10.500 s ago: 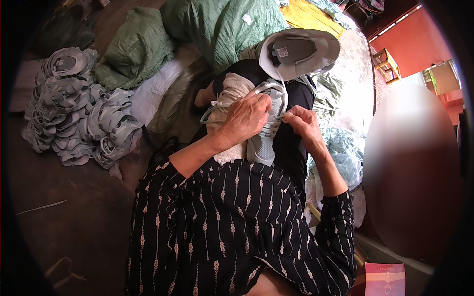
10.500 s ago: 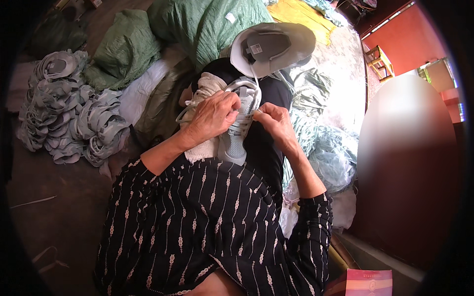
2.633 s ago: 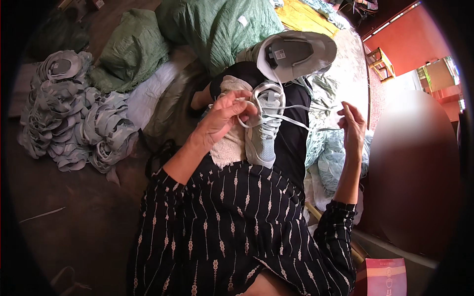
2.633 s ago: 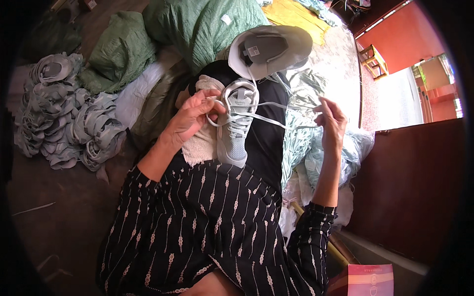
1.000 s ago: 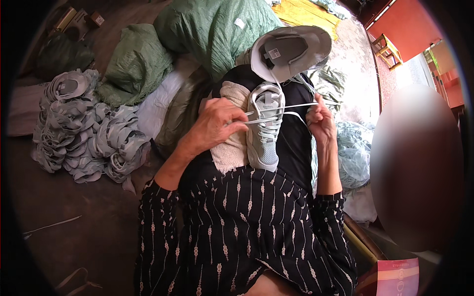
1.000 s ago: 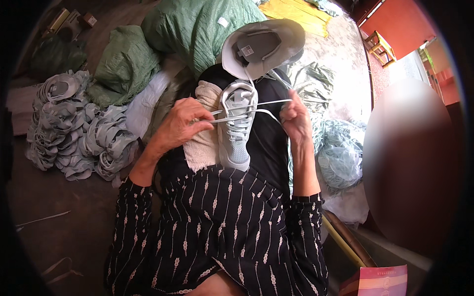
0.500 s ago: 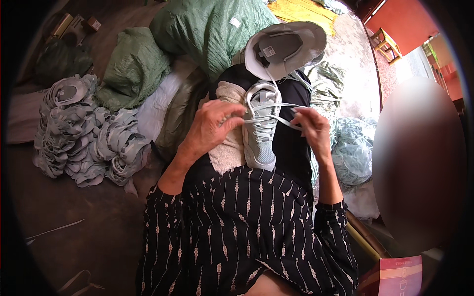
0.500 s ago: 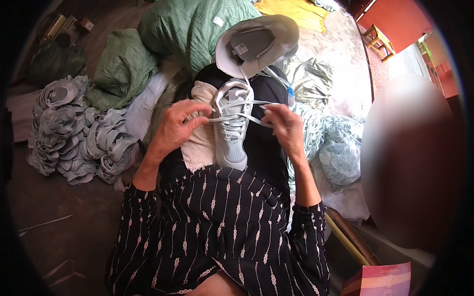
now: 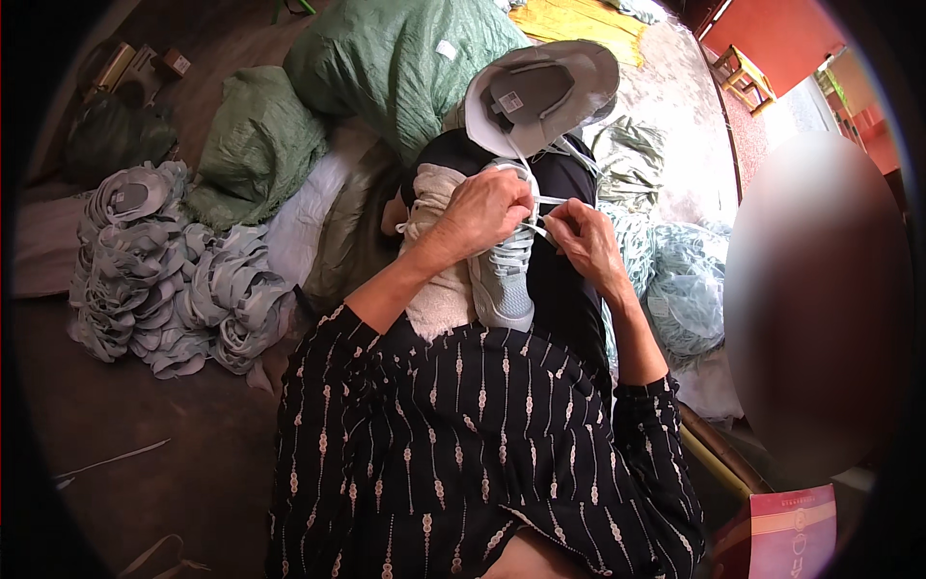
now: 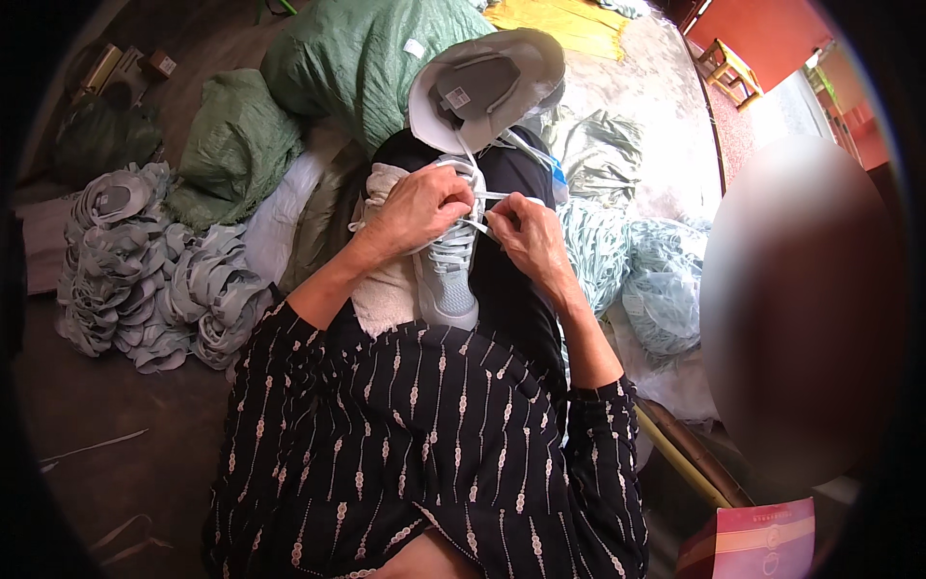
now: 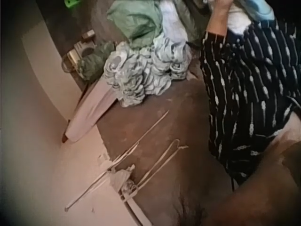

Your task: The person is lacing several pairs of white shoes and then putting them into a large bag.

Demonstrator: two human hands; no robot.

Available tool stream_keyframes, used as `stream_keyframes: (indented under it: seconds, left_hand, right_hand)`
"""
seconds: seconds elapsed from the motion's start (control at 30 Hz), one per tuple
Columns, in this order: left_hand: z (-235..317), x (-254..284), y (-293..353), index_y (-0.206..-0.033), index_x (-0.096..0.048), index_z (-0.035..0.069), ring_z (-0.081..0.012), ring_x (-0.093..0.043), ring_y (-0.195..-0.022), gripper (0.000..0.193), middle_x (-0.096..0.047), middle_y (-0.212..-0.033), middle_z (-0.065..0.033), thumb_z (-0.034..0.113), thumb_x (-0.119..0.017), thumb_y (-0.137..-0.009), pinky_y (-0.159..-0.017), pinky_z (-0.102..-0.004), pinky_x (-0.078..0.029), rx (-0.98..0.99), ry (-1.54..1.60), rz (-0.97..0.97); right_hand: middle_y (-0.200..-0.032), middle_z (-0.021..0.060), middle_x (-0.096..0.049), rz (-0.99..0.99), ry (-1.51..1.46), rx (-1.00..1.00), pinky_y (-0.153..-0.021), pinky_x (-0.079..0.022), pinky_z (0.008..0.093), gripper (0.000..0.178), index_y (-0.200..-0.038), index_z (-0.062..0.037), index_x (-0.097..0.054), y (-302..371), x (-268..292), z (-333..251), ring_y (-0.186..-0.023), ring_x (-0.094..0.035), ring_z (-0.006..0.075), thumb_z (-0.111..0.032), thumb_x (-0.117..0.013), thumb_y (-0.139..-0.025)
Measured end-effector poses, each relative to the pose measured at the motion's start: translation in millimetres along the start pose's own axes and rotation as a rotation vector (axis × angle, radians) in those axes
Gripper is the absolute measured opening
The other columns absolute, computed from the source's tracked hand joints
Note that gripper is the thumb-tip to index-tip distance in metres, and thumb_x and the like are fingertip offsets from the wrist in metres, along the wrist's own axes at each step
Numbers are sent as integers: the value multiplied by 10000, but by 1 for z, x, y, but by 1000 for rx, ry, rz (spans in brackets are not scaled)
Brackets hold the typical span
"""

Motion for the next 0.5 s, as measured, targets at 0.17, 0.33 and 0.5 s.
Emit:
stream_keyframes:
  seconds: [0.17, 0.33, 0.5]
  left_hand:
    - [-2, -1, 2, -737, -628, 69, -277, -571, -808, 70, -586, -782, -81, 128, -593, -726, -717, -395, -464, 79, 119, 0]
    - [-8, -4, 6, -737, -632, 72, -267, -569, -814, 51, -578, -773, -71, 118, -629, -715, -713, -389, -465, 149, 151, -10]
    - [3, -5, 3, -731, -637, 79, -269, -575, -804, 37, -581, -790, -70, 113, -643, -717, -707, -393, -472, 13, -10, 79]
  right_hand:
    - [-621, 110, -599, 158, 300, 220, -524, -455, 307, 153, -805, 16, -592, -1, -2, -20, -578, -606, 192, -135, -618, -818]
    - [-606, 90, -601, 50, -33, -9, -455, -445, 280, 155, -789, 17, -589, -3, -4, -14, -468, -577, 152, -130, -591, -839]
    - [-567, 70, -575, -151, -52, -195, -414, -414, 252, 221, -742, 22, -572, -8, -4, -3, -446, -551, 119, -152, -543, -874]
Point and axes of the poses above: each hand's wrist, its own y-axis away from the middle knuckle, its own x-axis out of the back of the hand, z = x × y, the point moved 6 cm from there along -y, towards the middle knuckle
